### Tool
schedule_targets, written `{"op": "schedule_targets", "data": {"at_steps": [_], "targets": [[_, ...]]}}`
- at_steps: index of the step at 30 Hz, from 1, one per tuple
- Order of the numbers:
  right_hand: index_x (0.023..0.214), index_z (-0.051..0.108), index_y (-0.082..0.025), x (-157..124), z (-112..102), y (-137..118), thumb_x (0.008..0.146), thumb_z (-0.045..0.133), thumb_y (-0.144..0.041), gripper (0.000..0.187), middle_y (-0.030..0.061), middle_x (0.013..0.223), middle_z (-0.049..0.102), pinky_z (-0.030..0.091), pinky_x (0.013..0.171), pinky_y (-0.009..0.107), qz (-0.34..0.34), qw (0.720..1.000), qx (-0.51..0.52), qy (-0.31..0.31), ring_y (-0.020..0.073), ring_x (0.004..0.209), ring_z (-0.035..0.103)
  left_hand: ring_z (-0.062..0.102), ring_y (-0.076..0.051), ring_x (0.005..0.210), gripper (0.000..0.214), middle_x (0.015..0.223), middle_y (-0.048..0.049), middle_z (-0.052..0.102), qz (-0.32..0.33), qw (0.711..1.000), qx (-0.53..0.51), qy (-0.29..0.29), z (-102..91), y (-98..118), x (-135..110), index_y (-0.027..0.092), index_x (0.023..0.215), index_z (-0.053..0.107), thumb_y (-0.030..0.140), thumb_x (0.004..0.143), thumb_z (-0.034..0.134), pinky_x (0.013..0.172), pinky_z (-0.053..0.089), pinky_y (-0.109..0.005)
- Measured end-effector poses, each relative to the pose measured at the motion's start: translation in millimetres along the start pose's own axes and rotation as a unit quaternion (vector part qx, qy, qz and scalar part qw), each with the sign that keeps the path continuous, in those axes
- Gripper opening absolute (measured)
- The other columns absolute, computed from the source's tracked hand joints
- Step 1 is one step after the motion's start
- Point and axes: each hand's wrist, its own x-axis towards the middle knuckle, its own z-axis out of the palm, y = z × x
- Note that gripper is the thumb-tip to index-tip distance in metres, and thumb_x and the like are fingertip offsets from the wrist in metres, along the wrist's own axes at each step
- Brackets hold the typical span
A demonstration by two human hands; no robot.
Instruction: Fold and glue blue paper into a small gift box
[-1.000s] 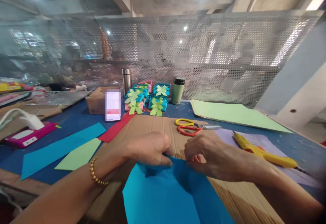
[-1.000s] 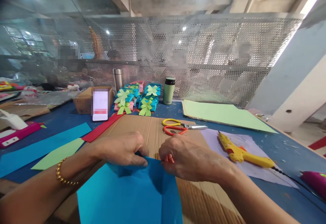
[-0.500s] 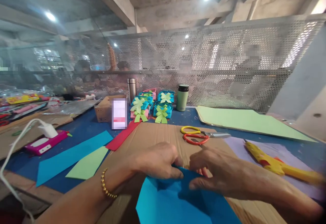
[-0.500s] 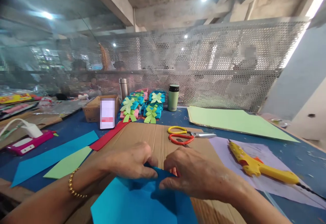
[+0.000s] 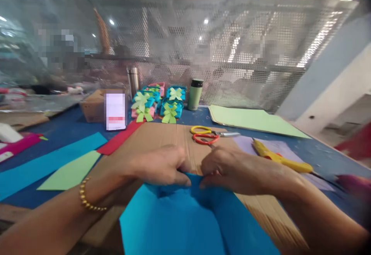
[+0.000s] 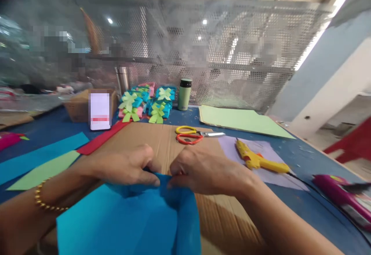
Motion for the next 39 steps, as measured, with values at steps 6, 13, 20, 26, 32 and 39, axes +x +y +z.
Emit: {"op": "schedule_targets", "data": {"at_steps": [6, 13, 20, 26, 32, 39], "targets": [[0.062, 0.063, -0.015, 5.7, -3.3, -0.4, 0.097, 0.049, -0.052, 0.053, -0.0032, 0.051, 0.049, 0.023, 0.049, 0.025, 0.023, 1.0, -0.007, 0.004, 0.008, 0.047, 0.036, 0.027, -0.007, 0.047, 0.035, 0.05, 0.0072, 0.027, -0.022, 1.0, 0.005, -0.008, 0.2, -1.3, 0.2, 0.018, 0.054, 0.036, 0.024, 0.082, 0.057, 0.042, 0.017, -0.026], [0.087, 0.077, -0.015, 7.2, 1.2, -12.8, 0.089, 0.067, -0.046, 0.033, 0.003, 0.076, 0.073, 0.037, 0.057, 0.022, -0.005, 0.997, 0.074, -0.027, 0.0118, 0.064, 0.059, 0.029, -0.007, 0.049, 0.037, 0.052, 0.007, 0.031, 0.011, 1.0, 0.011, -0.021, 6.5, 6.4, -1.8, 0.018, 0.055, 0.038, 0.03, 0.085, 0.058, 0.044, 0.019, -0.025], [0.088, 0.076, -0.014, 7.9, 3.1, -18.9, 0.092, 0.061, -0.027, 0.02, 0.0041, 0.079, 0.073, 0.039, 0.059, 0.023, -0.011, 0.997, 0.073, -0.016, 0.0126, 0.066, 0.06, 0.026, -0.008, 0.05, 0.039, 0.054, 0.0068, 0.027, -0.009, 1.0, -0.002, -0.019, 4.7, 6.3, -2.7, 0.019, 0.057, 0.04, 0.039, 0.086, 0.055, 0.044, 0.018, -0.025], [0.071, 0.066, -0.012, 14.1, 3.8, -8.5, 0.095, 0.056, -0.024, 0.029, 0.0009, 0.064, 0.061, 0.038, 0.059, 0.022, -0.035, 0.997, 0.066, -0.023, 0.0098, 0.058, 0.051, 0.033, -0.008, 0.053, 0.023, 0.057, 0.0058, 0.034, 0.015, 0.998, -0.052, -0.015, -4.7, -8.8, -2.0, 0.016, 0.058, 0.049, 0.023, 0.08, 0.054, 0.047, 0.023, -0.022], [0.07, 0.064, -0.012, 14.9, 6.4, -5.3, 0.095, 0.055, -0.026, 0.029, 0.0006, 0.065, 0.059, 0.038, 0.059, 0.023, -0.021, 0.996, 0.081, -0.018, 0.0103, 0.06, 0.05, 0.028, -0.008, 0.05, 0.025, 0.053, 0.0063, 0.031, 0.016, 1.0, -0.011, 0.014, -4.4, -7.2, -0.9, 0.016, 0.054, 0.048, 0.02, 0.078, 0.054, 0.046, 0.018, -0.025], [0.072, 0.065, -0.013, 15.4, 5.4, -0.7, 0.094, 0.055, -0.025, 0.027, 0.0027, 0.07, 0.064, 0.039, 0.06, 0.023, -0.012, 0.997, 0.078, -0.022, 0.0116, 0.062, 0.054, 0.034, -0.008, 0.055, 0.024, 0.057, 0.0056, 0.035, 0.02, 0.999, -0.039, 0.017, -3.5, -13.7, 2.3, 0.016, 0.058, 0.052, 0.025, 0.08, 0.056, 0.048, 0.023, -0.023]]}}
